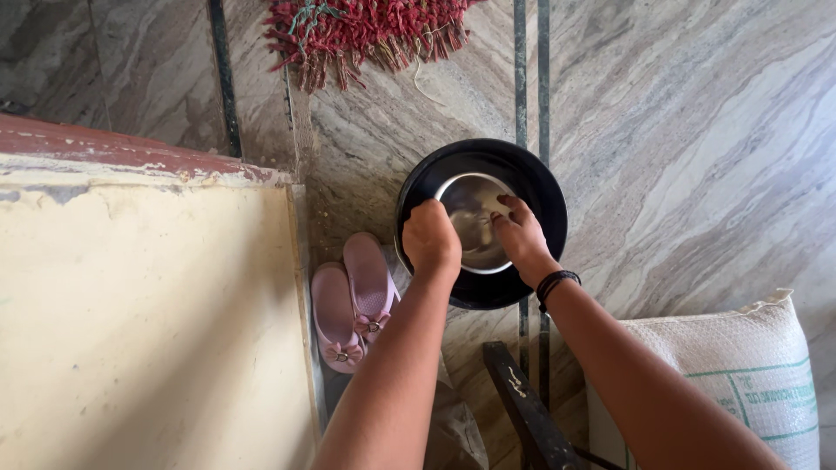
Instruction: The person picks up several small potted plants from a shelf, touches the soil and leaves, and then pours water from a metal bowl into the pots before returning them to the shelf.
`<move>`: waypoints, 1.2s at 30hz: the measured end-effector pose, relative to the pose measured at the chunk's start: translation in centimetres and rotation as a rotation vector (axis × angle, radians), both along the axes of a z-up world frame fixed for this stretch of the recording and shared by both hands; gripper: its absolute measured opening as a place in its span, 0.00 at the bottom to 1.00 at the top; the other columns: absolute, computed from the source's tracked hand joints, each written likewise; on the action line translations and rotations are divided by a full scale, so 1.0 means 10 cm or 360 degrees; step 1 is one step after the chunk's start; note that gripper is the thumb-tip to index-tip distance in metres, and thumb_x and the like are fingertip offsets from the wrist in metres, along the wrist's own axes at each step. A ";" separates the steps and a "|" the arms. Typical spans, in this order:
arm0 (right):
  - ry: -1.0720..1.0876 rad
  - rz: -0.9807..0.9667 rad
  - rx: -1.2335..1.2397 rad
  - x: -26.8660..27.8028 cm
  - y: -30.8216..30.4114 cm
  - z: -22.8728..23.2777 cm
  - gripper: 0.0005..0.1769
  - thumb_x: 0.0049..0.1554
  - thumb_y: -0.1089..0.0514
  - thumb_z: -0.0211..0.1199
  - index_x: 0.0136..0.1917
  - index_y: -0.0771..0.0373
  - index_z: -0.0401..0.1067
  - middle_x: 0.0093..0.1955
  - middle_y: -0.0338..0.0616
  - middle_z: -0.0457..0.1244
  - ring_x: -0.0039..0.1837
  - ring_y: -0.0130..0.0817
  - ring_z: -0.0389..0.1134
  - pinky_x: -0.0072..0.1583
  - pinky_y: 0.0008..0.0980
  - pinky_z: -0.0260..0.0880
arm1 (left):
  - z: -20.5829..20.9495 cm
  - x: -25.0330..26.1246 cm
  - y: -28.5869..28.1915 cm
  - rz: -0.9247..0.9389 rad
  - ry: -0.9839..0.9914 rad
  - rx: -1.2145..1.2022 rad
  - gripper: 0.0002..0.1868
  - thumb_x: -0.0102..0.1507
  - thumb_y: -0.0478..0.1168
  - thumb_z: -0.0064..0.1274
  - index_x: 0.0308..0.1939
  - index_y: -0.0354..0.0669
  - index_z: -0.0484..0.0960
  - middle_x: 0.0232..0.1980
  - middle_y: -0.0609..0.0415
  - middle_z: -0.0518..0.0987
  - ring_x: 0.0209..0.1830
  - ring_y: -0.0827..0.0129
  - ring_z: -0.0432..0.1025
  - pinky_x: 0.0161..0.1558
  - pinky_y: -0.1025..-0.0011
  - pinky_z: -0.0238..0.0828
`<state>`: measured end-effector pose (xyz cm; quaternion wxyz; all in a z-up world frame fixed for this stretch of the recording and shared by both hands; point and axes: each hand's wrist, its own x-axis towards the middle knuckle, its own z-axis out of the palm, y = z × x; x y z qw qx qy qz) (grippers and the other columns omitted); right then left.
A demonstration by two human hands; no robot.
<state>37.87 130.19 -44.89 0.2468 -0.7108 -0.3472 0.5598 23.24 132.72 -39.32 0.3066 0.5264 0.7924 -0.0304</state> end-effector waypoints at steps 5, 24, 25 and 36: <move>-0.0163 0.0059 -0.0106 -0.03 0.00 -0.08 0.31 0.58 0.54 0.58 0.73 0.62 0.63 0.68 0.50 0.65 0.69 0.40 0.65 0.66 0.33 0.62 | -0.09 -0.07 0.11 -0.0278 0.0245 0.0179 0.07 0.63 0.29 0.52 0.36 0.39 0.86 0.40 0.43 0.85 0.41 0.54 0.82 0.38 0.62 0.81; -0.0276 -0.0067 0.0093 -0.10 -0.08 0.12 0.22 0.57 0.59 0.57 0.65 0.61 0.72 0.58 0.50 0.69 0.57 0.40 0.71 0.59 0.35 0.69 | -0.25 -0.16 0.09 -0.0113 0.0007 0.0086 0.16 0.59 0.32 0.58 0.48 0.37 0.71 0.39 0.37 0.83 0.40 0.49 0.81 0.40 0.59 0.80; -0.0352 -0.0122 0.0226 -0.07 -0.10 0.17 0.19 0.57 0.61 0.56 0.62 0.62 0.74 0.56 0.48 0.69 0.54 0.37 0.71 0.58 0.33 0.70 | -0.26 -0.16 0.08 -0.0098 -0.0049 0.0164 0.18 0.56 0.33 0.60 0.47 0.37 0.71 0.38 0.36 0.83 0.40 0.47 0.80 0.42 0.56 0.79; 0.0172 -0.0454 0.0939 0.29 -0.09 0.51 0.13 0.66 0.69 0.47 0.58 0.68 0.72 0.52 0.42 0.66 0.53 0.27 0.64 0.58 0.28 0.67 | -0.03 -0.36 -0.36 0.0226 -0.0567 0.0594 0.11 0.58 0.32 0.54 0.44 0.37 0.74 0.36 0.34 0.82 0.40 0.39 0.78 0.41 0.49 0.72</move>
